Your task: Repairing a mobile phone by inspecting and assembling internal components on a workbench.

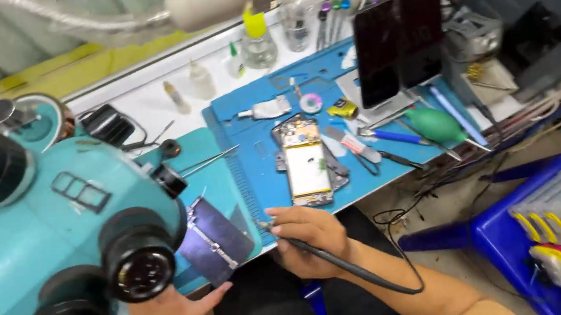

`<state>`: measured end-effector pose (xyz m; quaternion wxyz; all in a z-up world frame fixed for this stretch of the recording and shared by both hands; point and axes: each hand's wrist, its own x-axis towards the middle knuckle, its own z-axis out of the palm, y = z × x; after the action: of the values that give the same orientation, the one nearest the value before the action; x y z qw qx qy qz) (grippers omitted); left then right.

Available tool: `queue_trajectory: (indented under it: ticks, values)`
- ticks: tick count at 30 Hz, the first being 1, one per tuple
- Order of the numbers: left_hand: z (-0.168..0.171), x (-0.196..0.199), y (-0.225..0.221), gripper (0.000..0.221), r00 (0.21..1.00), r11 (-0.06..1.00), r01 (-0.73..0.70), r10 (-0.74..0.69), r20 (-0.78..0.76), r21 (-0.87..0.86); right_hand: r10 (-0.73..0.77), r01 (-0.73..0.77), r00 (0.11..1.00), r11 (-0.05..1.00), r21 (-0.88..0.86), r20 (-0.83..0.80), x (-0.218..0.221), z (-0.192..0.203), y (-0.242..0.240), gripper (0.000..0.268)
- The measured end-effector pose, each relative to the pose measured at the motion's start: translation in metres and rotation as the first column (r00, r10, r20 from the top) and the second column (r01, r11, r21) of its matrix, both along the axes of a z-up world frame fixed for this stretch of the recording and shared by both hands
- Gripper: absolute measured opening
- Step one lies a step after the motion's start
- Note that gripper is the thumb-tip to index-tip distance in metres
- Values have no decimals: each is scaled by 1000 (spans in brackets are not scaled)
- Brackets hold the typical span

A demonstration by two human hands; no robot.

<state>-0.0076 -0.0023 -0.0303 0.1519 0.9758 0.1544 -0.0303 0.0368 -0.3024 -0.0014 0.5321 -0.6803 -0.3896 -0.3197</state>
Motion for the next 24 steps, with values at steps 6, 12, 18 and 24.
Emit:
queue_trajectory:
  ticks: [6, 12, 18, 24]
  values:
    - [-8, -1, 7, 98, 833, 935, 292, -351, 428, 200, -513, 523, 852, 842, 128, -106, 13, 11, -190, 4]
    - [5, -1, -1, 102, 872, 951, 297, -307, 382, 87, -858, 885, 437, 463, -38, -270, 81, 6, -337, 21]
    - [15, -4, -6, 108, 917, 970, 240, -238, 319, 34, -928, 934, 253, 308, -182, -273, 118, -12, -351, 30]
    - [18, -3, -7, 109, 931, 972, 236, -226, 287, 1, -928, 931, 363, 365, 1, -87, 130, -8, -344, 24]
